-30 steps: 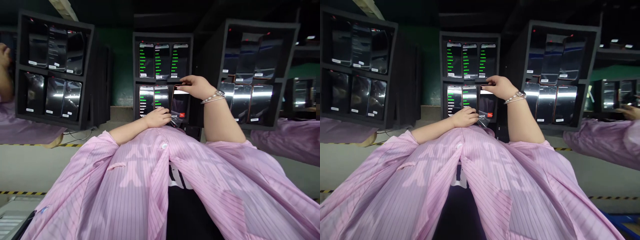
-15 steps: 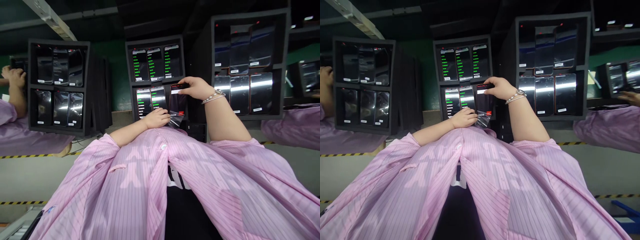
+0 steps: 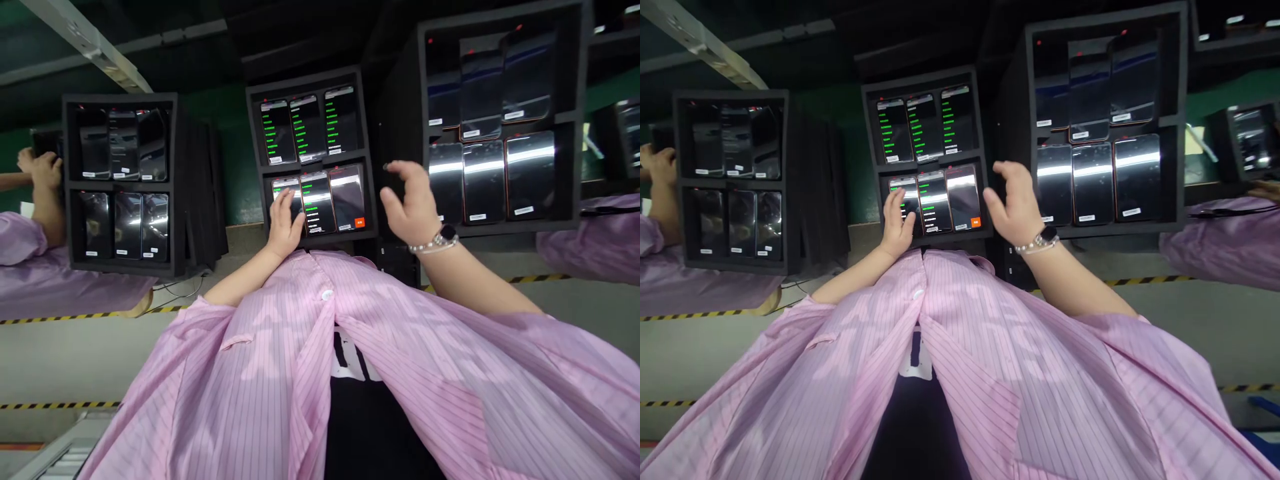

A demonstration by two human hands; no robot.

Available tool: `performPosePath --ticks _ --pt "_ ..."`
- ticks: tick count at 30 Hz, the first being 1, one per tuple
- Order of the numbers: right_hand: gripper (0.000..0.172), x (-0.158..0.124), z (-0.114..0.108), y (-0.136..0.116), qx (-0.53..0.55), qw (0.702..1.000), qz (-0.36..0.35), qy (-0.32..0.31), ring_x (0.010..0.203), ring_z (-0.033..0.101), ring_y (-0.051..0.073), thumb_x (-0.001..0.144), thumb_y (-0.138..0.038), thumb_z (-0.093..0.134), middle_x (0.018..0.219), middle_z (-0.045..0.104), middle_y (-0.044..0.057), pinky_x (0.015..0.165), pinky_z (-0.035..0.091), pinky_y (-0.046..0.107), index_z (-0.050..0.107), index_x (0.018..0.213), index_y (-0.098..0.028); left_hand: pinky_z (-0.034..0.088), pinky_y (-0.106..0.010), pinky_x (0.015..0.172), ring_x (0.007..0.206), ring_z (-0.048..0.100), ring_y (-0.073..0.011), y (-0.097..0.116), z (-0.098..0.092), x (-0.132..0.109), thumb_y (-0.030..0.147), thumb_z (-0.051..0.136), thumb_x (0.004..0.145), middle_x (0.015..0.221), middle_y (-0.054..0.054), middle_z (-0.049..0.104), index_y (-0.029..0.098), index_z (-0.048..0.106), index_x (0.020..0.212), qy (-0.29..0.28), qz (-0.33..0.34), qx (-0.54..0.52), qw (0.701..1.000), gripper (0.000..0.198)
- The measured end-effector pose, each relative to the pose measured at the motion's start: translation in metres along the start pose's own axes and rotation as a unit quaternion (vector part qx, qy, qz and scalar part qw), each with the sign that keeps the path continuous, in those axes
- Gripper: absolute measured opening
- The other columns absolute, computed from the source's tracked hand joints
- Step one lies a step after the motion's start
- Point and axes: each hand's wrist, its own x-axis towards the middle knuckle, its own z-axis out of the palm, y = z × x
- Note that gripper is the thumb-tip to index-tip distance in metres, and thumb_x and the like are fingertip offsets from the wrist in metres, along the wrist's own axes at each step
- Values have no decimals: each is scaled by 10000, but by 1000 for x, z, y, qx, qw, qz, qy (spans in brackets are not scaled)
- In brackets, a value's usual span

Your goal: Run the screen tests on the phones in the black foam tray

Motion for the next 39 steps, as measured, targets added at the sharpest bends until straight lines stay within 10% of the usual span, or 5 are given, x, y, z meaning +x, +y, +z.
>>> performPosePath --ticks 7,12,19,27,39 --pt "649 -86 34 -1 -41 984 36 -171 1549 432 411 987 -534 440 1456 638 211 1337 257 687 559 1490 -142 266 -591 1320 1553 377 -350 -13 -45 -46 642 429 1080 1584 -229 433 183 460 1523 31 -86 66 994 639" --pt "578 -65 44 -4 0 997 2 -73 1525 468 402 985 -478 519 1451 651 188 1303 340 698 546 1506 -231 305 -595 1320 1595 337 -357 -13 -44 -66 632 457 1063 1643 -252 342 155 410 1556 -41 -180 25 983 688" --pt "586 77 17 -52 56 975 -135 166 1491 499 354 1017 -429 496 1475 578 183 1254 447 626 412 1581 -292 304 -567 1338 1638 306 -374 -18 -38 -56 378 570 1017 1671 -266 342 125 361 1600 -78 -260 25 962 669" --pt "501 249 -40 -123 39 949 -245 193 1378 565 358 970 -435 492 1390 632 172 1228 450 581 571 1422 -231 281 -551 1353 1652 292 -364 -22 -38 -58 390 750 932 1737 -193 288 253 379 1646 -127 -290 30 948 816" --pt "784 440 54 -233 -114 941 -319 -1 1574 322 409 885 -394 686 1630 445 258 1348 224 586 483 1550 -32 300 -577 1341 1638 313 -416 -28 -22 -71 624 765 876 1767 -177 296 315 447 1651 -149 -301 12 942 893"
